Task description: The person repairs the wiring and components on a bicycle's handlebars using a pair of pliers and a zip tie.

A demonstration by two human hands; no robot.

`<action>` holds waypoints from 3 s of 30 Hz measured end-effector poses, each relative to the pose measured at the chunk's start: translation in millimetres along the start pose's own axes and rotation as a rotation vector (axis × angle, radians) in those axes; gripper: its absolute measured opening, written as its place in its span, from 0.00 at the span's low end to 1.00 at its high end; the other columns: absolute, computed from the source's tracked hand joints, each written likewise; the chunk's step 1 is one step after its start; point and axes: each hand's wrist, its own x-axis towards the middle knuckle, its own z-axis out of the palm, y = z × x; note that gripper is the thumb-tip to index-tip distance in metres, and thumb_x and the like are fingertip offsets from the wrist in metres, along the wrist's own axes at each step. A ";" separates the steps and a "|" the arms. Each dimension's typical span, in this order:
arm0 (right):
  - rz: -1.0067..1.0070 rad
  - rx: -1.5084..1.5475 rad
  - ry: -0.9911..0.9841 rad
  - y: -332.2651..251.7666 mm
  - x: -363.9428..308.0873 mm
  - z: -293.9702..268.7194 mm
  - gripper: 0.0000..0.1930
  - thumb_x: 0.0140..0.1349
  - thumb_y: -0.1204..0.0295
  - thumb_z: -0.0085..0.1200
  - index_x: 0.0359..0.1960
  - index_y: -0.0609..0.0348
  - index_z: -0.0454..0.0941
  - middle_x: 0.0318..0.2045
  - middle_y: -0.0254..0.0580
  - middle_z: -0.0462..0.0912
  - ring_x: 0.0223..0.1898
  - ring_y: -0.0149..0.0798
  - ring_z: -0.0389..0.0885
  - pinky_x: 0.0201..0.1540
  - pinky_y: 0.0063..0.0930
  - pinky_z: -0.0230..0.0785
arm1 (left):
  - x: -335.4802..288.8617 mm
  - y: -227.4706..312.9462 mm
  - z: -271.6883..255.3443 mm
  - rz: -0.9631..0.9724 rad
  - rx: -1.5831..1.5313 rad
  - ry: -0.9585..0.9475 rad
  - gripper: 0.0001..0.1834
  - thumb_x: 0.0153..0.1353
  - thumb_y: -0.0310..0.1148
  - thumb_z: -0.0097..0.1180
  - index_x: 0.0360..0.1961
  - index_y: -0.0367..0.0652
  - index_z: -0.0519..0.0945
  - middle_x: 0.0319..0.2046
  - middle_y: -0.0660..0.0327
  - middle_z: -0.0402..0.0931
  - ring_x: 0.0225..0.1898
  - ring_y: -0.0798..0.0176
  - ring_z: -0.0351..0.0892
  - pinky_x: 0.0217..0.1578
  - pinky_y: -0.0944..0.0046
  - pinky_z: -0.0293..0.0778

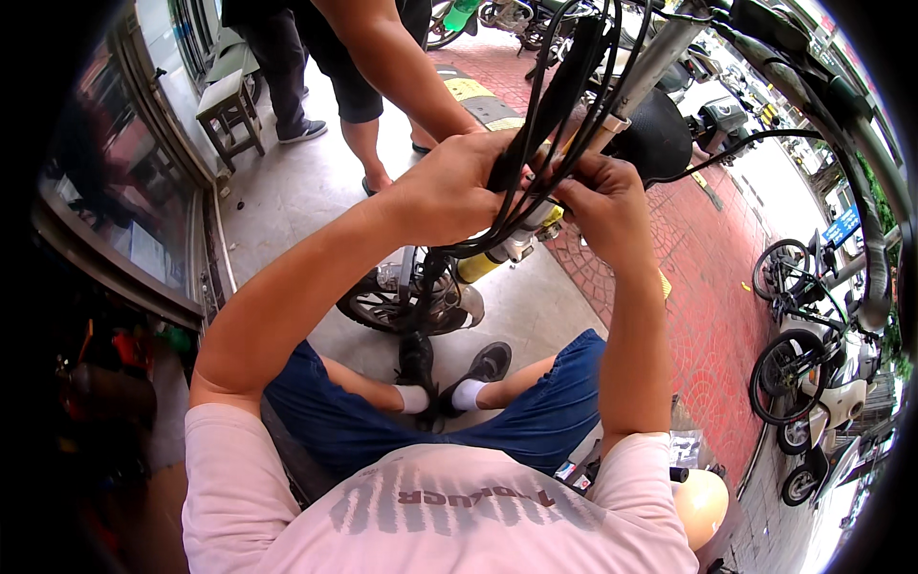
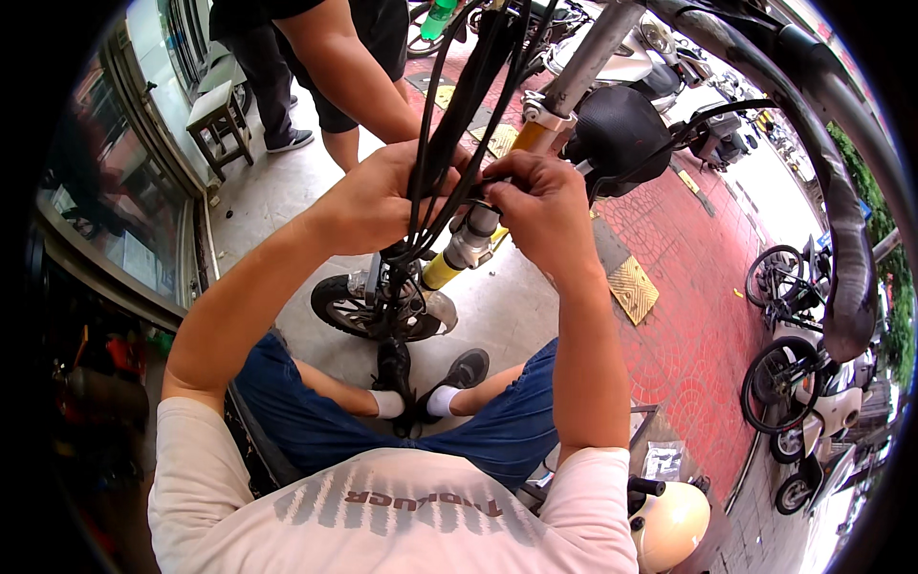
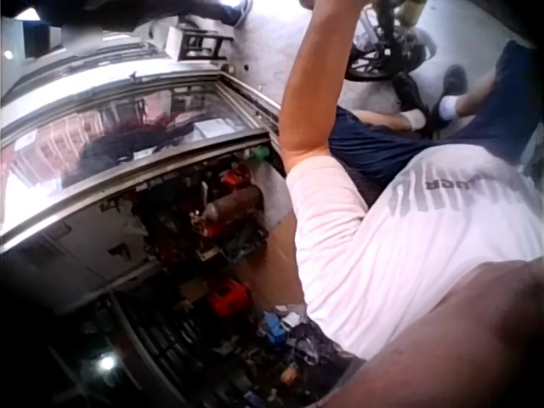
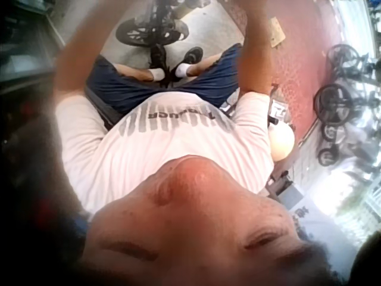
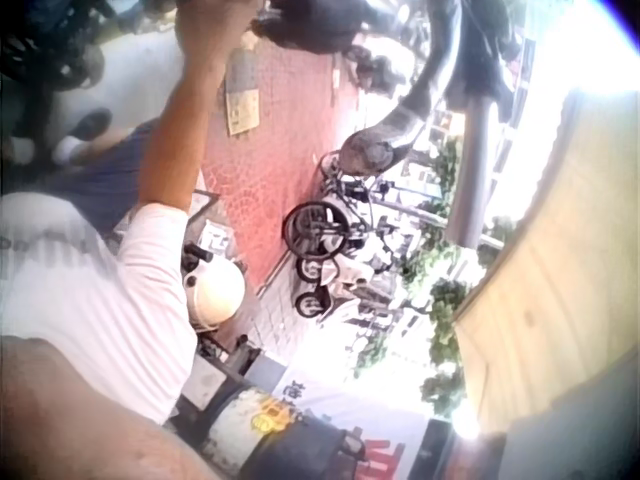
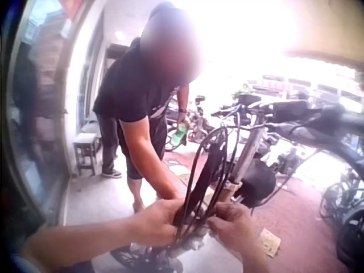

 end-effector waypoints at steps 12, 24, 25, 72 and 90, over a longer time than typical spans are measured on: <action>-0.078 -0.112 -0.282 -31.4 -3.1 -24.5 0.18 0.64 0.74 0.58 0.54 0.67 0.83 0.40 0.39 0.87 0.39 0.29 0.83 0.41 0.23 0.76 | 8.8 -12.5 -15.4 -0.191 0.042 -0.002 0.13 0.66 0.35 0.65 0.40 0.33 0.87 0.26 0.61 0.83 0.27 0.68 0.79 0.31 0.64 0.74; -0.967 -0.651 0.048 -11.8 -19.6 11.5 0.13 0.50 0.82 0.68 0.38 0.57 0.84 0.43 0.41 0.81 0.42 0.47 0.82 0.40 0.39 0.77 | 14.7 -22.5 -30.5 -0.398 -0.489 -0.142 0.16 0.64 0.35 0.68 0.49 0.36 0.85 0.39 0.62 0.84 0.40 0.70 0.84 0.37 0.69 0.83; -0.945 -0.597 0.042 -11.5 -20.7 11.1 0.12 0.50 0.83 0.68 0.37 0.58 0.84 0.42 0.41 0.81 0.40 0.47 0.82 0.39 0.38 0.77 | 16.2 -26.2 -30.3 -0.385 -0.474 -0.158 0.17 0.64 0.34 0.68 0.50 0.36 0.85 0.40 0.62 0.84 0.42 0.70 0.84 0.39 0.69 0.83; -0.829 -0.485 0.101 1.1 -26.6 7.8 0.18 0.49 0.86 0.67 0.44 0.60 0.85 0.45 0.47 0.82 0.43 0.50 0.83 0.43 0.41 0.77 | 13.4 -19.2 -18.0 -0.468 -0.609 -0.075 0.15 0.64 0.30 0.63 0.49 0.30 0.84 0.34 0.54 0.86 0.35 0.61 0.88 0.45 0.61 0.89; -0.167 0.070 0.367 11.2 -23.4 -7.4 0.07 0.67 0.82 0.57 0.42 0.67 0.86 0.30 0.33 0.84 0.30 0.22 0.79 0.34 0.18 0.72 | -0.7 4.5 11.4 -0.359 -0.308 -0.075 0.13 0.59 0.33 0.74 0.38 0.36 0.84 0.26 0.65 0.81 0.26 0.72 0.80 0.25 0.73 0.73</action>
